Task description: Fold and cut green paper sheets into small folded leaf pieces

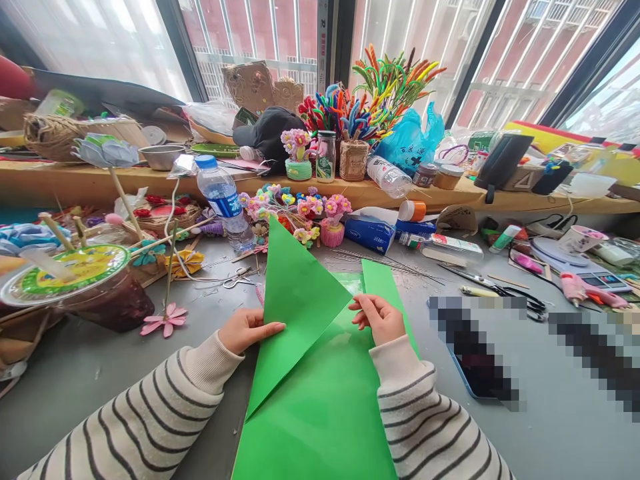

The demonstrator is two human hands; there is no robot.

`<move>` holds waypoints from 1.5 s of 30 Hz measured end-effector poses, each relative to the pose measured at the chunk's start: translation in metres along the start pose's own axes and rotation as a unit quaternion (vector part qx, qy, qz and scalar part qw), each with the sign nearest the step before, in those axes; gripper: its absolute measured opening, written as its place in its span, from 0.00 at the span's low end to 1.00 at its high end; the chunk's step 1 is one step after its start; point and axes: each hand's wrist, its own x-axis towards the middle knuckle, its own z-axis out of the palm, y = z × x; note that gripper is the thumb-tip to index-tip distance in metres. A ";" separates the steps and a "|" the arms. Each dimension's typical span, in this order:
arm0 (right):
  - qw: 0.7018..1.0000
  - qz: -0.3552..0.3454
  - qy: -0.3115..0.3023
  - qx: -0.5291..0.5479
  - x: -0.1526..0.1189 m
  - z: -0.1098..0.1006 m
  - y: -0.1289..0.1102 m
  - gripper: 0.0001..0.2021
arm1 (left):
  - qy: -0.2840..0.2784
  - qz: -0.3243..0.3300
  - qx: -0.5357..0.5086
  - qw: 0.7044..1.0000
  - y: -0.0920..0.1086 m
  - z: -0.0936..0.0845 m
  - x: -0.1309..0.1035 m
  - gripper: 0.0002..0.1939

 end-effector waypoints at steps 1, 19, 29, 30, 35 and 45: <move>1.000 0.000 -0.003 0.002 0.000 0.000 0.000 0.13 | -0.001 -0.001 -0.002 1.000 0.000 0.000 0.000 0.13; 0.999 -0.010 -0.045 -0.027 -0.004 0.002 -0.002 0.12 | -0.019 0.009 -0.022 1.000 -0.004 -0.001 0.000 0.11; 0.998 -0.066 -0.002 0.005 -0.011 0.008 -0.019 0.09 | 0.044 0.125 0.001 0.991 0.001 0.000 -0.002 0.14; 0.995 -0.093 0.020 0.020 -0.012 0.008 -0.022 0.08 | 0.060 0.139 -0.010 0.988 0.002 -0.001 -0.002 0.15; 0.958 -0.282 0.018 -0.055 -0.023 0.002 -0.029 0.06 | 0.066 0.130 -0.129 0.981 0.003 -0.004 0.002 0.15; 0.865 -0.431 -0.128 -0.224 -0.027 -0.011 -0.023 0.18 | -0.032 0.035 -0.291 0.956 0.010 -0.015 -0.010 0.32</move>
